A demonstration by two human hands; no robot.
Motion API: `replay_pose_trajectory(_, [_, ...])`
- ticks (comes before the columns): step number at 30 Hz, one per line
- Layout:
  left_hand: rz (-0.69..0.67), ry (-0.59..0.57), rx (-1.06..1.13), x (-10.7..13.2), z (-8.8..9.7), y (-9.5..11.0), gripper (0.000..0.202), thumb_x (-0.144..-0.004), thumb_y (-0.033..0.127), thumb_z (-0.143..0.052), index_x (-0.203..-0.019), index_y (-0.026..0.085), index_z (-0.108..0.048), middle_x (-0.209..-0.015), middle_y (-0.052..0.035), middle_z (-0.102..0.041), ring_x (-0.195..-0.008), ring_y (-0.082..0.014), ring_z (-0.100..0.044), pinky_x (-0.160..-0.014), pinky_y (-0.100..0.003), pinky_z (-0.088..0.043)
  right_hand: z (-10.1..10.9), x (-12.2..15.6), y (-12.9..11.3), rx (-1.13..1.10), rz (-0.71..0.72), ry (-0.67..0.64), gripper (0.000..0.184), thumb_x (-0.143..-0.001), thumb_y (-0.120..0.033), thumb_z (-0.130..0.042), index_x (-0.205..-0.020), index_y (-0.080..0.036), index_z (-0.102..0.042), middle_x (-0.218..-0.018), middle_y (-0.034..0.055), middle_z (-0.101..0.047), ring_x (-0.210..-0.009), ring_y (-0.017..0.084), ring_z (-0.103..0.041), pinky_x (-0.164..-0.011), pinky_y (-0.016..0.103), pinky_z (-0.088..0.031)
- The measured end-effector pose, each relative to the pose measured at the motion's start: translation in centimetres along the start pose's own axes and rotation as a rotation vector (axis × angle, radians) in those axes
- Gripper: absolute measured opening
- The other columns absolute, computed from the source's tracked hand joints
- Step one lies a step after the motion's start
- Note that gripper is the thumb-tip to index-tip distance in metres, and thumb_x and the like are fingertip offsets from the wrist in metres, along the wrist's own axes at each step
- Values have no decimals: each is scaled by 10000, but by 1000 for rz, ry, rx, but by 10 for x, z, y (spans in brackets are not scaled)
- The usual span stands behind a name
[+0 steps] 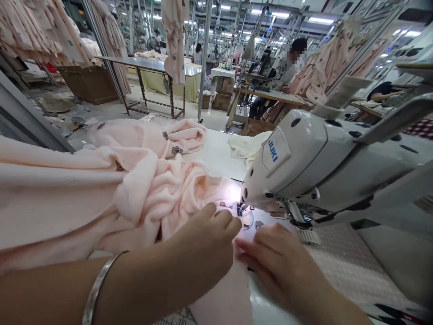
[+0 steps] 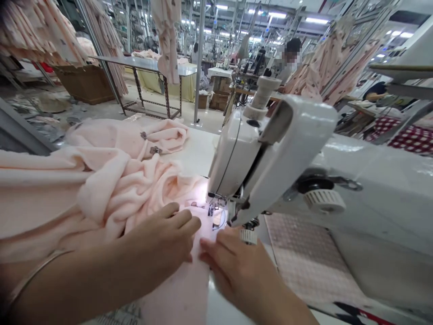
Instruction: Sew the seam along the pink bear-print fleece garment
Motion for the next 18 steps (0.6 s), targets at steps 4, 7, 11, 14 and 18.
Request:
replay_pose_trajectory(4, [-41, -14, 13, -8, 3, -12, 100, -676, 150, -641, -635, 149, -550, -742, -53, -424, -693, -212, -343, -657, -375, -277, -11, -4, -17, -44, 34, -55, 57, -878, -151, -507, -872, -126, -558, -707, 18, -459, -688, 135, -339, -659, 295, -205])
replay_pose_trajectory(7, [-39, -36, 89, -6, -8, -24, 53, -762, 170, -619, -755, 131, -584, -801, -41, -476, -778, -207, -396, -737, -387, -311, -12, -2, -8, 31, 11, -8, 91, -882, -165, -513, -929, -134, -584, -697, 20, -450, -673, 130, -360, -663, 283, -232])
replay_pose_trajectory(11, [-28, -41, 128, -14, -13, -39, 97, -838, 165, -528, -774, 141, -596, -849, -40, -520, -803, -187, -413, -831, -388, -335, -14, 3, 5, 181, -20, -12, 237, -917, -240, -476, -1066, -149, -636, -786, 67, -540, -670, 142, -405, -678, 286, -294])
replay_pose_trajectory(14, [-37, 161, 171, -24, 9, -61, 160, -828, 112, -501, -758, 136, -643, -865, -36, -576, -804, -159, -482, -929, -398, -343, -16, 4, 12, 249, -27, -2, 276, -918, -242, -475, -1116, -149, -644, -906, 90, -595, -673, 142, -419, -689, 303, -334])
replay_pose_trajectory(18, [252, 430, 246, -6, 28, -123, 348, -945, 200, -357, -1188, 75, -573, -1245, -70, -517, -1175, -141, -446, -1052, -294, -315, -17, -5, 5, 208, 35, 44, 281, -886, -210, -533, -1156, -156, -591, -1001, 61, -589, -879, 182, -499, -796, 345, -385])
Point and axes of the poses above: each hand's wrist, its own x-axis away from the middle knuckle, its own z-axis out of the back of the hand, y = z × x, the point moved 6 cm from there along -x, towards the middle knuckle
